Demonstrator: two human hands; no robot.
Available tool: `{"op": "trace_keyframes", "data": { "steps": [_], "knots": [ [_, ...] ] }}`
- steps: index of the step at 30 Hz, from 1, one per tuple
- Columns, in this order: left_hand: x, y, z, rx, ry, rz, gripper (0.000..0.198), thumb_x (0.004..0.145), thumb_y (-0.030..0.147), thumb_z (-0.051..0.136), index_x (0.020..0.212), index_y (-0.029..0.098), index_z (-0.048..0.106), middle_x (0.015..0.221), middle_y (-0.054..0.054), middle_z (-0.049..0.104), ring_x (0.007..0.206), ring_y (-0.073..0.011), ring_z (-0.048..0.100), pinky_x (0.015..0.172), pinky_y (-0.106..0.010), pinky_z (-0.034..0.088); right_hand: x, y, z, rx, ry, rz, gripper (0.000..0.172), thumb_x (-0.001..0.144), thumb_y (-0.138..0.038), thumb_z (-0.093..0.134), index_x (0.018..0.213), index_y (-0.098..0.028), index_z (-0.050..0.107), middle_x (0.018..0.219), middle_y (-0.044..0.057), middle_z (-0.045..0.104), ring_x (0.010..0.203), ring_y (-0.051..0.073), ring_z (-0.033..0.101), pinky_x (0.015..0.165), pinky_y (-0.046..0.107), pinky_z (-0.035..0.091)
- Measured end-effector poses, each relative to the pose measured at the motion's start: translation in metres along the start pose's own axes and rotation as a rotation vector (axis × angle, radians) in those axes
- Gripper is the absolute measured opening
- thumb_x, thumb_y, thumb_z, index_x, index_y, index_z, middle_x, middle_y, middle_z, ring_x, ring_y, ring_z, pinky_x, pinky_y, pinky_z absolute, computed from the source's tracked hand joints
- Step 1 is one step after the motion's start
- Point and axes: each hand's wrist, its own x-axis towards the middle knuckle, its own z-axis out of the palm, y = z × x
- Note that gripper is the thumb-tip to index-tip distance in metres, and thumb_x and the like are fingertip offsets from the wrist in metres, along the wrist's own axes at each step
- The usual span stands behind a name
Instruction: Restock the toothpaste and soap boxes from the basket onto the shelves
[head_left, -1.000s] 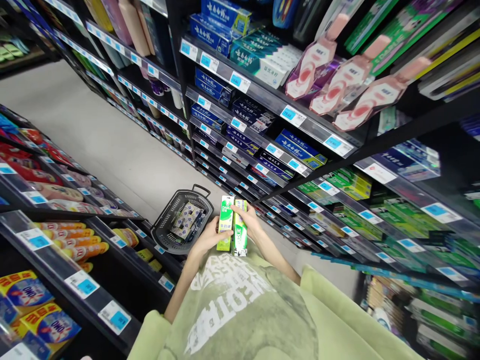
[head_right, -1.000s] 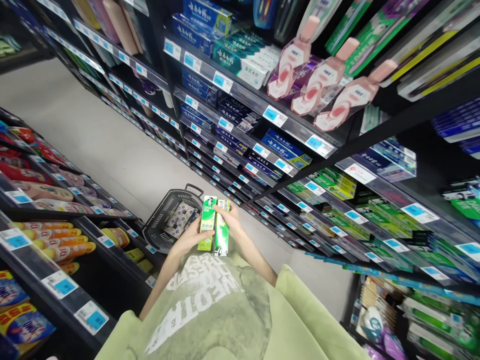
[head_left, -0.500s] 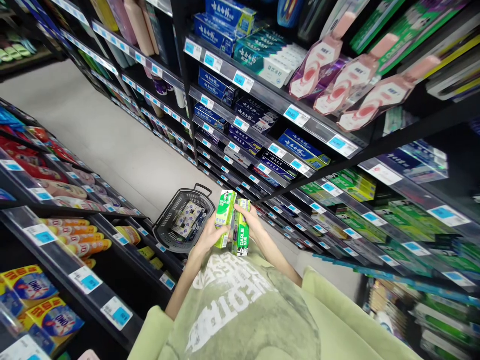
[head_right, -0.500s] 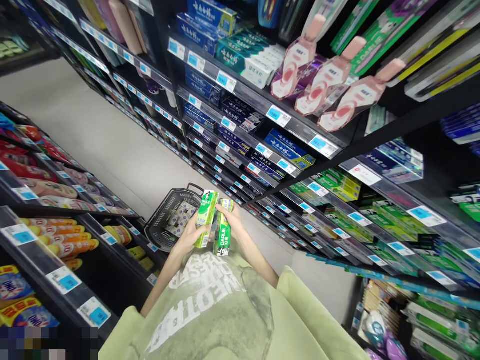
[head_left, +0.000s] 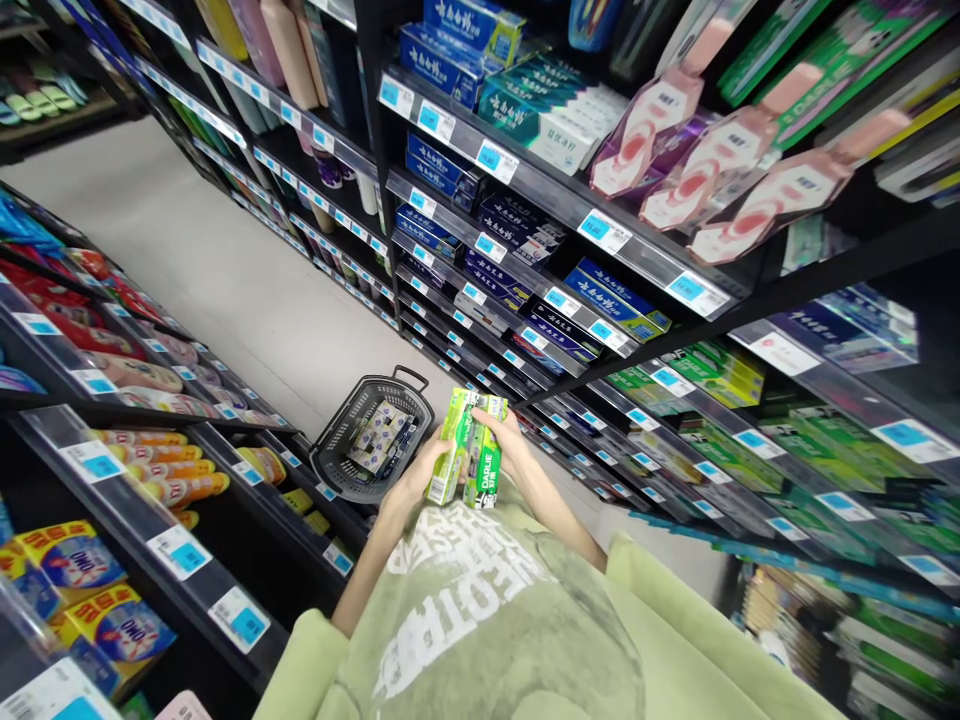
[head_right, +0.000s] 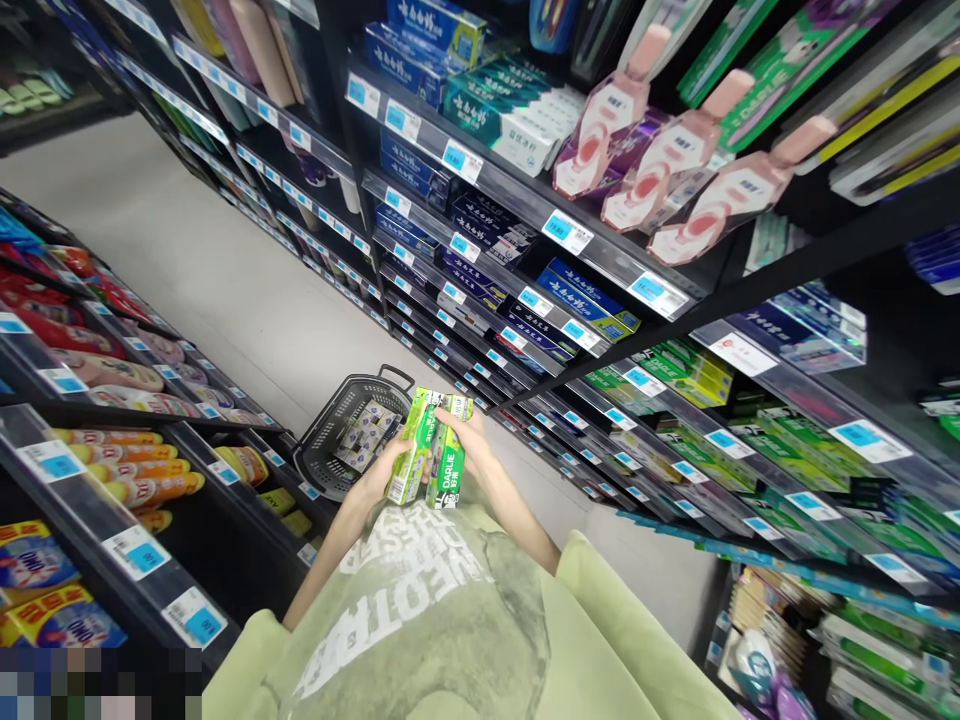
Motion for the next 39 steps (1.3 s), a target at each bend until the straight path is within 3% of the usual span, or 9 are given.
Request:
{"op": "trace_keyframes", "data": {
  "steps": [7, 12, 17, 21, 27, 30, 33, 35, 39],
  "knots": [
    [-0.007, 0.014, 0.003, 0.077, -0.045, -0.030, 0.049, 0.073, 0.045, 0.082, 0.108, 0.015, 0.065, 0.075, -0.005, 0.071, 0.064, -0.0203, 0.069, 0.058, -0.033, 0.059, 0.003, 0.000, 0.001, 0.048, -0.075, 0.014, 0.036, 0.067, -0.031, 0.087, 0.092, -0.025, 0.063, 0.078, -0.001, 0.074, 0.074, 0.022, 0.074, 0.066, 0.033, 0.061],
    [-0.001, 0.011, 0.001, 0.113, 0.102, 0.003, 0.046, 0.069, 0.053, 0.081, 0.091, 0.012, 0.074, 0.077, -0.008, 0.075, 0.067, -0.0196, 0.068, 0.063, -0.029, 0.053, 0.007, 0.003, 0.004, 0.047, -0.007, -0.007, 0.038, 0.063, -0.028, 0.089, 0.090, -0.024, 0.063, 0.077, -0.001, 0.074, 0.071, 0.020, 0.072, 0.063, 0.030, 0.060],
    [0.000, 0.008, 0.002, 0.207, 0.089, 0.021, 0.052, 0.079, 0.054, 0.074, 0.110, 0.011, 0.074, 0.090, -0.009, 0.077, 0.078, -0.0210, 0.069, 0.070, -0.029, 0.050, 0.007, 0.002, 0.008, 0.042, 0.022, -0.007, 0.034, 0.064, -0.031, 0.089, 0.087, -0.021, 0.065, 0.077, -0.001, 0.072, 0.064, 0.016, 0.068, 0.062, 0.028, 0.059],
    [-0.002, 0.008, -0.001, 0.378, 0.073, 0.148, 0.045, 0.082, 0.047, 0.074, 0.113, 0.014, 0.074, 0.102, -0.009, 0.077, 0.088, -0.0225, 0.069, 0.073, -0.029, 0.050, 0.007, 0.003, 0.009, 0.034, 0.064, -0.001, 0.035, 0.063, -0.032, 0.091, 0.084, -0.022, 0.064, 0.077, -0.002, 0.072, 0.064, 0.015, 0.067, 0.064, 0.027, 0.058],
    [0.001, 0.007, -0.003, 0.379, 0.271, 0.328, 0.037, 0.080, 0.045, 0.077, 0.103, 0.016, 0.073, 0.097, -0.007, 0.074, 0.084, -0.0196, 0.068, 0.073, -0.027, 0.050, 0.008, 0.006, 0.006, -0.006, 0.006, 0.007, 0.033, 0.069, -0.040, 0.087, 0.089, -0.022, 0.068, 0.086, 0.001, 0.075, 0.072, 0.017, 0.070, 0.069, 0.029, 0.058],
    [0.004, 0.009, -0.004, 0.231, 0.494, 0.434, 0.034, 0.081, 0.048, 0.076, 0.095, 0.018, 0.068, 0.094, -0.005, 0.071, 0.082, -0.0167, 0.066, 0.070, -0.024, 0.050, 0.008, 0.008, 0.005, -0.053, -0.049, 0.012, 0.031, 0.070, -0.039, 0.086, 0.091, -0.022, 0.070, 0.092, 0.003, 0.077, 0.079, 0.018, 0.071, 0.072, 0.028, 0.058],
    [0.006, 0.010, -0.006, 0.061, 0.701, 0.461, 0.042, 0.077, 0.052, 0.079, 0.100, 0.020, 0.063, 0.103, -0.008, 0.069, 0.088, -0.0199, 0.068, 0.068, -0.027, 0.055, 0.006, 0.007, 0.006, -0.073, -0.096, 0.031, 0.031, 0.068, -0.037, 0.087, 0.090, -0.023, 0.071, 0.096, 0.004, 0.078, 0.083, 0.019, 0.072, 0.077, 0.031, 0.059],
    [0.006, 0.012, -0.008, -0.003, 0.763, 0.476, 0.048, 0.075, 0.051, 0.081, 0.106, 0.022, 0.060, 0.110, -0.011, 0.069, 0.096, -0.0238, 0.069, 0.071, -0.031, 0.059, 0.005, 0.005, 0.009, -0.073, -0.121, 0.045, 0.033, 0.066, -0.036, 0.088, 0.091, -0.022, 0.072, 0.098, 0.006, 0.078, 0.085, 0.021, 0.073, 0.080, 0.033, 0.059],
    [0.005, 0.013, -0.009, -0.030, 0.773, 0.492, 0.051, 0.075, 0.048, 0.081, 0.112, 0.022, 0.058, 0.120, -0.014, 0.069, 0.106, -0.0281, 0.070, 0.077, -0.036, 0.062, 0.006, 0.005, 0.013, -0.069, -0.131, 0.072, 0.033, 0.065, -0.033, 0.089, 0.092, -0.022, 0.071, 0.098, 0.007, 0.078, 0.089, 0.024, 0.074, 0.084, 0.037, 0.060]
  ]
}}
